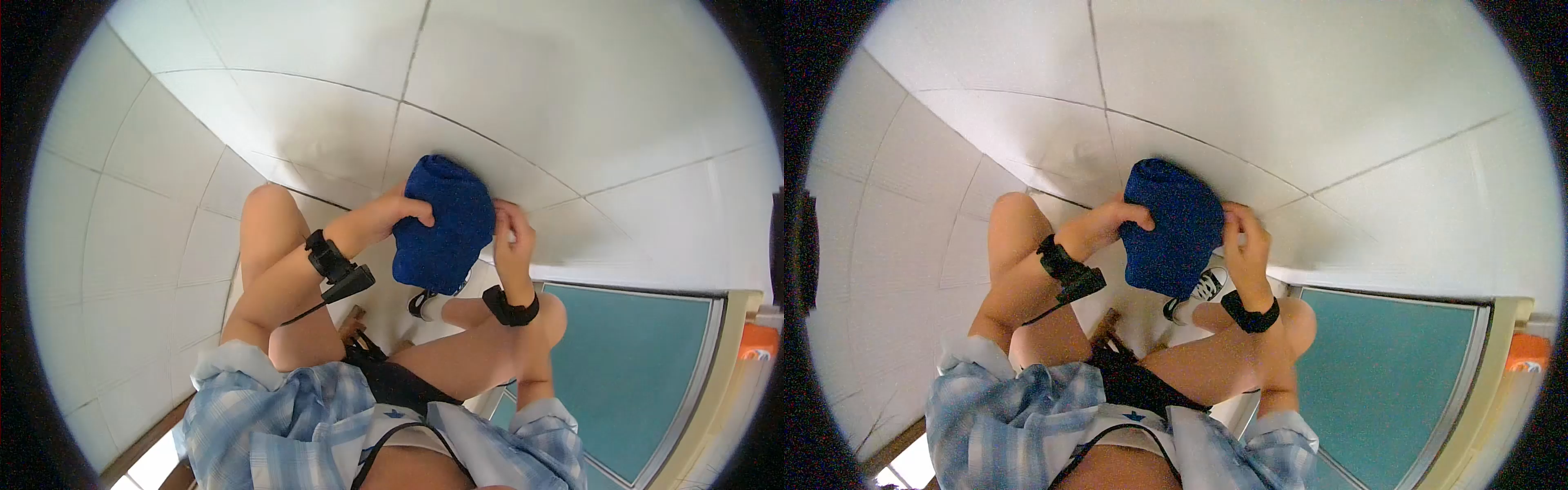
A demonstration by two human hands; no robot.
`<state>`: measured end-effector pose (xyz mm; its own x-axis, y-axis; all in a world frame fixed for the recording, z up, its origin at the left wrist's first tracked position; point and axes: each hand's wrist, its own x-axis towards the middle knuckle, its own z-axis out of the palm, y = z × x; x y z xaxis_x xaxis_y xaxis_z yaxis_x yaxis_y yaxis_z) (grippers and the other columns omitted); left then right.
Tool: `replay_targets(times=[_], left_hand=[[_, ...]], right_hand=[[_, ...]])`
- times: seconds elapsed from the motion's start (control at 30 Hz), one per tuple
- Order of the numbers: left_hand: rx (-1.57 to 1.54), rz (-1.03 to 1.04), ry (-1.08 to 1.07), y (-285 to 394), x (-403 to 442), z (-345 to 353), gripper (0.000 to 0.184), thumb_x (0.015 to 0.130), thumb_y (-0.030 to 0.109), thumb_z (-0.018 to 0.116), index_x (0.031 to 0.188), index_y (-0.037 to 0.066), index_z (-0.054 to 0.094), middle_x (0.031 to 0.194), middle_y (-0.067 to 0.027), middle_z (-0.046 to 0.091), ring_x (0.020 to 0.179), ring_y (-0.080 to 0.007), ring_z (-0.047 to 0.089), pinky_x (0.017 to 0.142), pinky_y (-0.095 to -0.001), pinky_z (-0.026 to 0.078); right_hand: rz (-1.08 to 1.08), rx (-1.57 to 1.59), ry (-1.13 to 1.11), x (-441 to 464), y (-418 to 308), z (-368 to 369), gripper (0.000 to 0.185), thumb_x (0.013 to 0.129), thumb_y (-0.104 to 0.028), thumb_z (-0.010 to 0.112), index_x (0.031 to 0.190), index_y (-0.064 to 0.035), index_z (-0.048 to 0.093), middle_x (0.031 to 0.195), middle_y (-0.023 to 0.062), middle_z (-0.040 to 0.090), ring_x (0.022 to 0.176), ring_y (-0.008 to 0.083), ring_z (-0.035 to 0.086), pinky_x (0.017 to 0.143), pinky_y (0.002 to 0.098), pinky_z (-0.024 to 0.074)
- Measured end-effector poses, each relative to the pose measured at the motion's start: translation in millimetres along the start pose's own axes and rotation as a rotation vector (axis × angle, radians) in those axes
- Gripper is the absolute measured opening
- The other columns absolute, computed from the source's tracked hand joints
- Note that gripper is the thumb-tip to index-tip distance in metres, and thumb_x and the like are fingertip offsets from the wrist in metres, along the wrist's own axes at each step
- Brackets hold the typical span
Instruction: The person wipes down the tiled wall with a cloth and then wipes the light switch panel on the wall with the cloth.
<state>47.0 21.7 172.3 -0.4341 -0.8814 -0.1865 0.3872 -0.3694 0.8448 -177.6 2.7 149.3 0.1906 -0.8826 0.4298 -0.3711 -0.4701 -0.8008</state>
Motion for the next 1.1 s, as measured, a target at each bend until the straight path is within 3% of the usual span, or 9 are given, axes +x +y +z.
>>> replay_targets(times=[0.03, 0.17, 0.27, 0.57, 0.67, 0.77, 0.83, 0.93, 1.1], left_hand=[[-0.011, -0.005, -0.010, -4, 0, 1, 0.050, 0.063, 0.005, 0.060, 0.112, 0.001, 0.052, 0.099, -0.0080, 0.060, 0.089, -0.0167, 0.057, 0.080, -0.0289, 0.046], [-0.023, -0.051, -0.088, -8, 1, 8, 0.049, 0.067, 0.007, 0.061, 0.115, 0.002, 0.051, 0.101, -0.0076, 0.060, 0.092, -0.0158, 0.056, 0.085, -0.0284, 0.044], [-0.089, -0.072, -0.090, -14, 4, 6, 0.049, 0.071, 0.012, 0.064, 0.117, 0.003, 0.050, 0.104, -0.0082, 0.059, 0.095, -0.0168, 0.057, 0.086, -0.0294, 0.043], [-0.180, -0.031, -0.038, -17, -5, 13, 0.044, 0.077, 0.016, 0.064, 0.116, 0.004, 0.051, 0.106, -0.0074, 0.060, 0.095, -0.0168, 0.058, 0.084, -0.0292, 0.045], [-0.127, 0.004, -0.006, -26, 3, 12, 0.040, 0.078, 0.017, 0.064, 0.115, 0.005, 0.053, 0.105, -0.0065, 0.060, 0.094, -0.0161, 0.058, 0.082, -0.0288, 0.046], [-0.044, 0.034, 0.065, -25, 1, 20, 0.036, 0.080, 0.019, 0.062, 0.113, 0.004, 0.054, 0.102, -0.0056, 0.061, 0.094, -0.0148, 0.058, 0.082, -0.0286, 0.046], [0.002, 0.024, 0.083, -26, 0, 25, 0.038, 0.081, 0.020, 0.062, 0.114, 0.003, 0.053, 0.103, -0.0066, 0.061, 0.093, -0.0153, 0.057, 0.081, -0.0290, 0.046], [0.124, 0.005, 0.117, -41, 4, 20, 0.041, 0.083, 0.024, 0.060, 0.117, 0.003, 0.050, 0.106, -0.0078, 0.059, 0.095, -0.0158, 0.056, 0.083, -0.0293, 0.045], [0.285, 0.040, 0.145, -59, 0, 23, 0.050, 0.086, 0.031, 0.058, 0.124, 0.003, 0.042, 0.113, -0.0102, 0.055, 0.102, -0.0174, 0.053, 0.088, -0.0299, 0.042]], right_hand=[[-0.040, -0.156, -0.132, 3, 3, 2, 0.016, 0.087, -0.005, 0.046, 0.097, 0.0012, 0.056, 0.072, 0.0060, 0.063, 0.063, 0.0203, 0.058, 0.061, 0.0305, 0.0480], [0.260, 0.263, -0.611, 4, 9, 7, 0.024, 0.088, -0.012, 0.050, 0.108, 0.0007, 0.055, 0.102, 0.0084, 0.063, 0.094, 0.0176, 0.055, 0.085, 0.0297, 0.0430], [0.516, 0.298, -0.716, -1, 16, 2, 0.032, 0.089, -0.019, 0.050, 0.115, 0.0005, 0.053, 0.114, 0.0090, 0.057, 0.104, 0.0161, 0.050, 0.092, 0.0292, 0.0378], [0.616, 0.693, -0.630, -7, 38, -13, 0.055, 0.094, -0.034, 0.042, 0.135, 0.0002, 0.031, 0.134, 0.0054, 0.038, 0.120, 0.0159, 0.036, 0.101, 0.0288, 0.0303], [0.401, 0.542, -0.503, -17, 54, -3, 0.053, 0.095, -0.032, 0.039, 0.135, 0.0016, 0.031, 0.135, 0.0070, 0.037, 0.122, 0.0167, 0.034, 0.103, 0.0288, 0.0265], [0.503, 0.443, -0.399, -22, 21, 0, 0.051, 0.096, -0.032, 0.035, 0.134, 0.0017, 0.031, 0.135, 0.0078, 0.037, 0.124, 0.0168, 0.032, 0.105, 0.0280, 0.0227], [0.429, 0.451, -0.315, -29, 3, 6, 0.050, 0.095, -0.034, 0.037, 0.129, 0.0028, 0.039, 0.129, 0.0086, 0.044, 0.117, 0.0175, 0.040, 0.100, 0.0285, 0.0305], [0.677, 0.434, -0.115, -47, -6, 17, 0.045, 0.091, -0.036, 0.043, 0.113, 0.0022, 0.056, 0.106, 0.0087, 0.060, 0.094, 0.0171, 0.055, 0.083, 0.0293, 0.0431], [0.744, 0.722, 0.009, -64, -13, 19, 0.039, 0.092, -0.030, 0.045, 0.120, -0.0029, 0.050, 0.114, 0.0043, 0.056, 0.104, 0.0141, 0.051, 0.092, 0.0283, 0.0385]])
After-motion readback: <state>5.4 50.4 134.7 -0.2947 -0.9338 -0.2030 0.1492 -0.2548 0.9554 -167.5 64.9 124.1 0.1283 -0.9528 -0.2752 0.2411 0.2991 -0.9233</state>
